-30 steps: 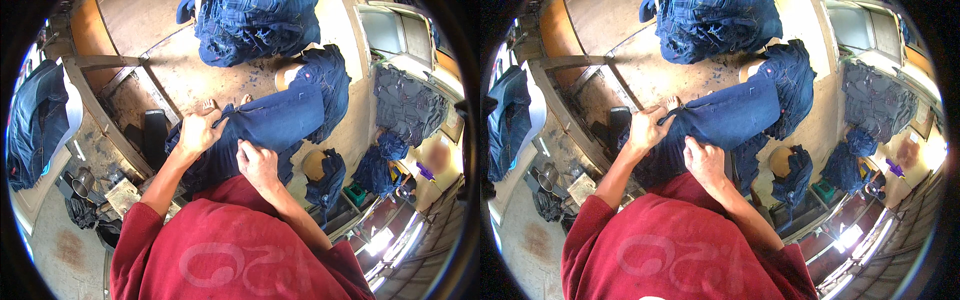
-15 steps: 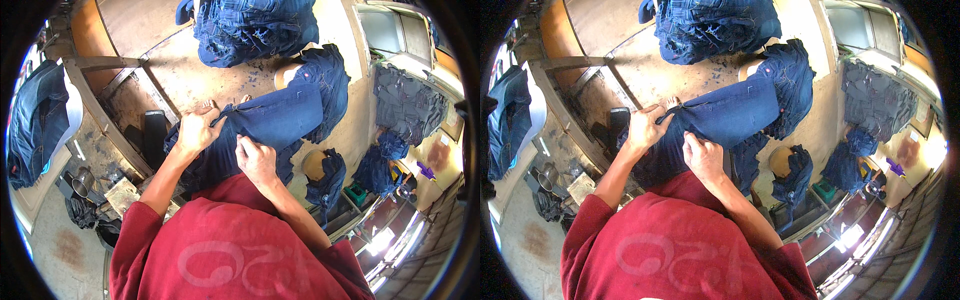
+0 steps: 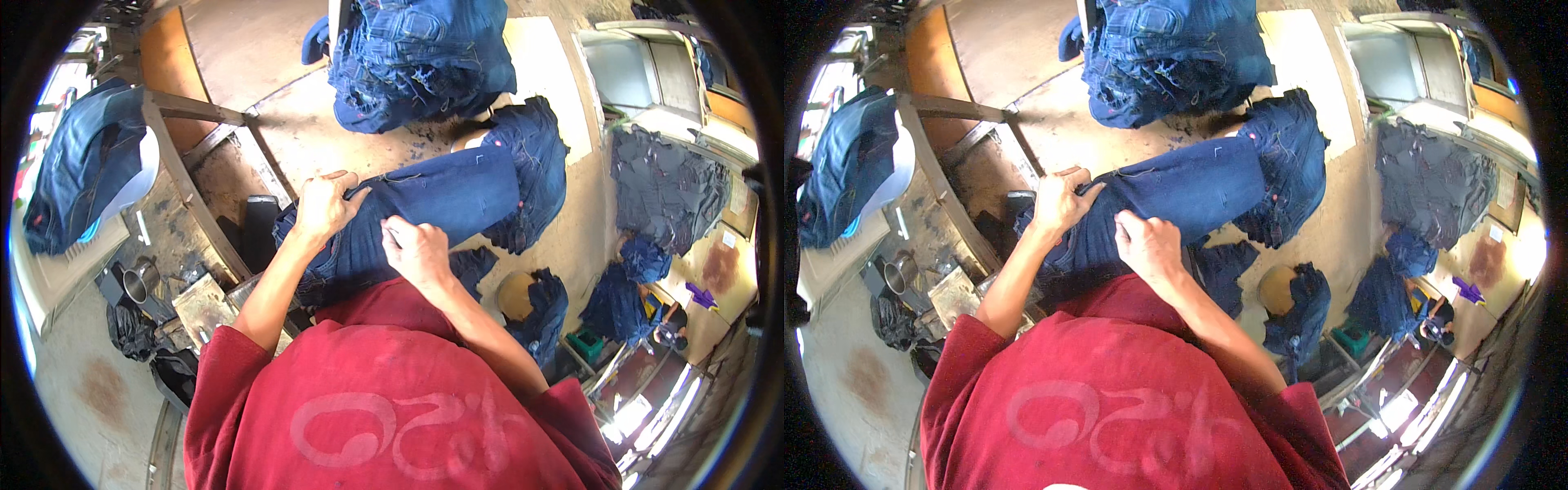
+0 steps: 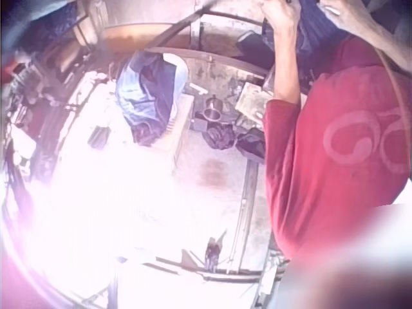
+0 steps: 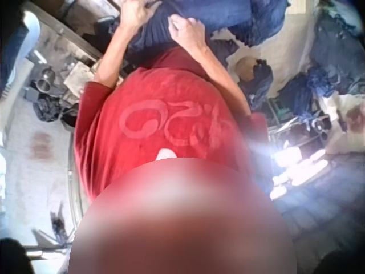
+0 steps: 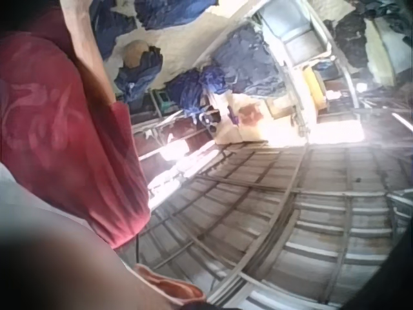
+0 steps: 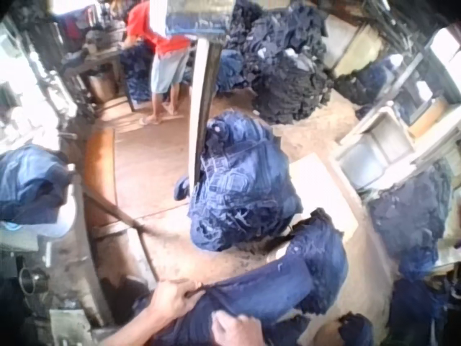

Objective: The person repeatedly picks up pairs of jeans from a pile, lays them flat on a table, and marks specific areas with a white marker. The person then folds the jeans and places them back on the pile. This process is repeated for multiple pairs of jeans.

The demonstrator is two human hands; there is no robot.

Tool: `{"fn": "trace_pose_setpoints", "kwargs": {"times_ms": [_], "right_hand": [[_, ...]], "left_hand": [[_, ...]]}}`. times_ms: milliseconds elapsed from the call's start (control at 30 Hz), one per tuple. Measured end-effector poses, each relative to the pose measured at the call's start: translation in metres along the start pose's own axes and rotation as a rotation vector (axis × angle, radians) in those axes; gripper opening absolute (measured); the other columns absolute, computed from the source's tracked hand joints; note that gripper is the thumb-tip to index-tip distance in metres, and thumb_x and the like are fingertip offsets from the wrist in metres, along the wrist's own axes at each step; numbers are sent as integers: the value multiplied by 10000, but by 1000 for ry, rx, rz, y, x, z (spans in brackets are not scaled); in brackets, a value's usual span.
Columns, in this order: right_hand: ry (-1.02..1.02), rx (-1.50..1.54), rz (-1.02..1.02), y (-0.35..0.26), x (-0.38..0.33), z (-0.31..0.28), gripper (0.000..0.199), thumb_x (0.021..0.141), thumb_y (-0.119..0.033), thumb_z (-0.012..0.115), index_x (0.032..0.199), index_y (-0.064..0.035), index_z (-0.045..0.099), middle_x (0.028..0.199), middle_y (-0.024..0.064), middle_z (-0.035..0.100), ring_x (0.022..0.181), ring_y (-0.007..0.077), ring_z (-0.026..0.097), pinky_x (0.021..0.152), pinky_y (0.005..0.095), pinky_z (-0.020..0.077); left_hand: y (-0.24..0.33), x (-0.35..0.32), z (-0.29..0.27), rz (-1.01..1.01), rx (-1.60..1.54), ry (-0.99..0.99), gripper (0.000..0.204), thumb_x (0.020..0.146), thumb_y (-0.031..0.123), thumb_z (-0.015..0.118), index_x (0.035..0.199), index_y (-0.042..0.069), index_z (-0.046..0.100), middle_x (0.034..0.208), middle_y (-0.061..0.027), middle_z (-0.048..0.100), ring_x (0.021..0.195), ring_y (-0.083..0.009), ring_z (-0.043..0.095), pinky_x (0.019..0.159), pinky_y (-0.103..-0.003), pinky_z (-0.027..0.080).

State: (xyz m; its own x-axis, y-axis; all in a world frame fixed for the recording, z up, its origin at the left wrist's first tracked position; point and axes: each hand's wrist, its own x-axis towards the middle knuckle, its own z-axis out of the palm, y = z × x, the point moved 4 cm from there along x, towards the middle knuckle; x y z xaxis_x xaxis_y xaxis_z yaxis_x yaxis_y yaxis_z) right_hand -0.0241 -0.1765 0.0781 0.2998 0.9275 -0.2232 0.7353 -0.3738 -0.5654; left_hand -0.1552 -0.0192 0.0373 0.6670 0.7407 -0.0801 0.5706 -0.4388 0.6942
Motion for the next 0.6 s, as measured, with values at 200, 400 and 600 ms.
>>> {"fn": "trace_pose_setpoints", "kwargs": {"times_ms": [200, 400, 600], "right_hand": [[74, 482, 320, 57, -43, -47, 320, 1042, -148, 747, 1336, -31, 699, 787, 97, 806, 685, 137, 766, 636, 320, 587], [47, 433, 304, 108, -60, -73, 237, 1077, -134, 711, 1246, 29, 742, 820, 79, 808, 748, 108, 766, 698, 269, 589], [-17, 437, 163, 124, -46, -94, 179, 1076, -165, 688, 1193, -47, 755, 916, 105, 833, 817, 193, 822, 679, 311, 594]], "left_hand": [[33, -118, -48, -419, 298, 448, 953, 712, 459, 1010, 1413, -19, 574, 1296, -247, 604, 1240, -449, 560, 1111, -549, 457], [34, -190, -17, -804, 215, 347, 750, 756, 352, 998, 1289, -41, 646, 1228, -277, 679, 1134, -468, 645, 1019, -533, 512], [52, -204, -19, -749, 33, 472, 283, 939, 153, 851, 1152, 25, 715, 1079, -183, 739, 1088, -355, 688, 990, -478, 539]]}}
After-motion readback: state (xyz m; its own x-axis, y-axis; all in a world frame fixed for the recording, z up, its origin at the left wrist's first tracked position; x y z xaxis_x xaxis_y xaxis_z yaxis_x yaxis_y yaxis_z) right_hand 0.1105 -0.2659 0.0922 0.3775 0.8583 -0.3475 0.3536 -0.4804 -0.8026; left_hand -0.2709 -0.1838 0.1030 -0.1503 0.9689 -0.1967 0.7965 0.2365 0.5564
